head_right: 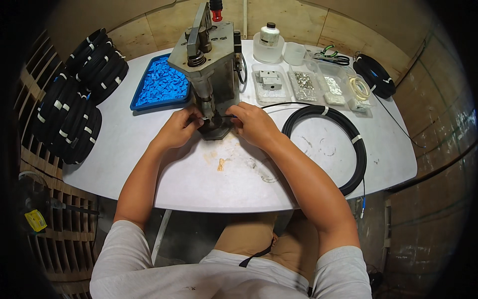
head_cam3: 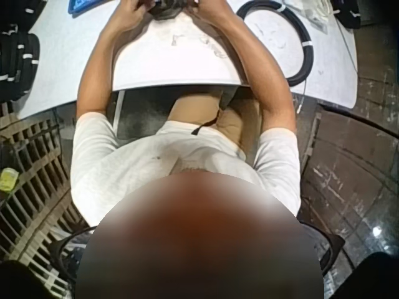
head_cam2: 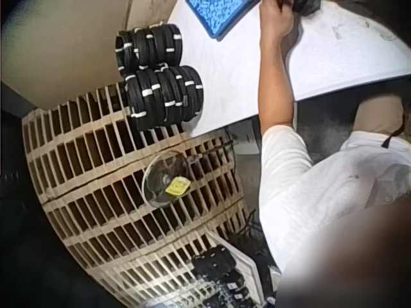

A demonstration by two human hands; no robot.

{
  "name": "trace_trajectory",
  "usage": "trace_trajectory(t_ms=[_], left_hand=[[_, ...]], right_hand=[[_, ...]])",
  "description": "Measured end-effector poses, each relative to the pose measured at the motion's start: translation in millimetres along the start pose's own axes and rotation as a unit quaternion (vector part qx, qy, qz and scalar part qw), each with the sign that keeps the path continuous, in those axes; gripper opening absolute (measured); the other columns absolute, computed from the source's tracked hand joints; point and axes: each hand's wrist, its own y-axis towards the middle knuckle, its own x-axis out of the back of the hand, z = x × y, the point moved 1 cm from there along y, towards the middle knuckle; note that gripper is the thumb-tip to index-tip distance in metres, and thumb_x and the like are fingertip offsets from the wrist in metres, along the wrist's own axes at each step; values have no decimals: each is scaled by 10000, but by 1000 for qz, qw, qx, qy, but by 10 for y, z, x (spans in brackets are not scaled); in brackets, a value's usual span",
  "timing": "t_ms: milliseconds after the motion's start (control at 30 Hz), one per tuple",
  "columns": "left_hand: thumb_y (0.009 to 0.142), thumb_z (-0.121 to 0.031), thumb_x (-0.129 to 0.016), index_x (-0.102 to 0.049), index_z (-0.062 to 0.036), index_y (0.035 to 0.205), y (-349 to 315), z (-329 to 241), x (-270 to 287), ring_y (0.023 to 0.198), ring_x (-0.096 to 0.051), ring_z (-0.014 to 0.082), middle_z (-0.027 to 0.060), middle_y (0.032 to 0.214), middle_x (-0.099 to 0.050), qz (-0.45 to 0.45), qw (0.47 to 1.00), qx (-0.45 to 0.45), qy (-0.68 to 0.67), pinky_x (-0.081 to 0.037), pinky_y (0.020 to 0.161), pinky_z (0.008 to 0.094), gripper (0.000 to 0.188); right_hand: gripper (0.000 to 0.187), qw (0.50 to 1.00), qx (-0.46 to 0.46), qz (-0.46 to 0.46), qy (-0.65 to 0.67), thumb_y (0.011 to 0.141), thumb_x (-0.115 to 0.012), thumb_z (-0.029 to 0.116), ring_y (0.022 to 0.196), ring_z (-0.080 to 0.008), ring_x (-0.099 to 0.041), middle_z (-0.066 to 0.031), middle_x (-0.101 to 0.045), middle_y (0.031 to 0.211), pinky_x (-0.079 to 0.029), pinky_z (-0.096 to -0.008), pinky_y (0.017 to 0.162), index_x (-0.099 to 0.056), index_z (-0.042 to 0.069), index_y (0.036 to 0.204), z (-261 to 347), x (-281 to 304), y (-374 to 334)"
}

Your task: Coil a long black cable into a loop and use a machine to crimp terminals onto the ends.

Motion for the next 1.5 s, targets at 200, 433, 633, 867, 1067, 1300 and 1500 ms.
trace_trajectory(t_ms=[200,433,633,867,1067,1300,1500], left_hand=[[950,-126,-663,-650,25,1049,30,-13,-13,932,-703,362,221,969,-722,6,1000,5,6,-544,843,422,181],[947,-125,-662,-645,23,1037,9,-49,12,928,-703,351,216,968,-720,4,1000,5,9,-543,843,416,175],[951,-135,-659,-644,18,1039,16,-37,5,933,-706,347,216,968,-723,7,1000,6,12,-545,846,417,177],[959,-143,-658,-642,20,1041,28,-61,27,948,-706,353,215,983,-726,11,1000,6,25,-546,855,417,183],[960,-144,-659,-643,16,1050,21,-13,-2,964,-706,353,215,992,-727,7,1000,-2,17,-544,867,419,184],[964,-146,-654,-644,18,1055,22,-38,14,966,-707,355,214,997,-730,10,1000,0,15,-543,870,422,189],[963,-155,-659,-647,14,1062,26,-34,14,967,-708,358,217,997,-733,14,1000,3,28,-543,870,421,196]], right_hand=[[262,999,-5,-34,34,835,-775,-5,864,-359,-711,-132,-721,995,-580,-411,761,-719,66,1081,-72,-7,5],[226,998,-48,5,34,842,-767,57,919,-367,-689,-145,-711,997,-559,-439,814,-716,67,1063,-76,61,12],[233,997,-74,11,36,820,-765,65,924,-359,-687,-143,-711,997,-555,-429,824,-731,62,1051,-68,72,-11],[215,1000,-24,6,4,830,-759,52,881,-342,-700,-131,-740,1002,-560,-408,803,-733,55,1044,-140,57,2],[163,999,-42,17,-29,825,-742,44,994,-347,-673,-132,-724,1007,-533,-421,904,-737,54,987,-69,85,-6],[179,998,-61,9,-32,810,-761,77,1018,-338,-655,-128,-699,1029,-514,-428,937,-745,64,989,-116,71,-3],[160,995,-86,15,-39,824,-747,81,1064,-332,-639,-119,-682,1033,-492,-431,977,-738,67,983,-88,101,-14]])
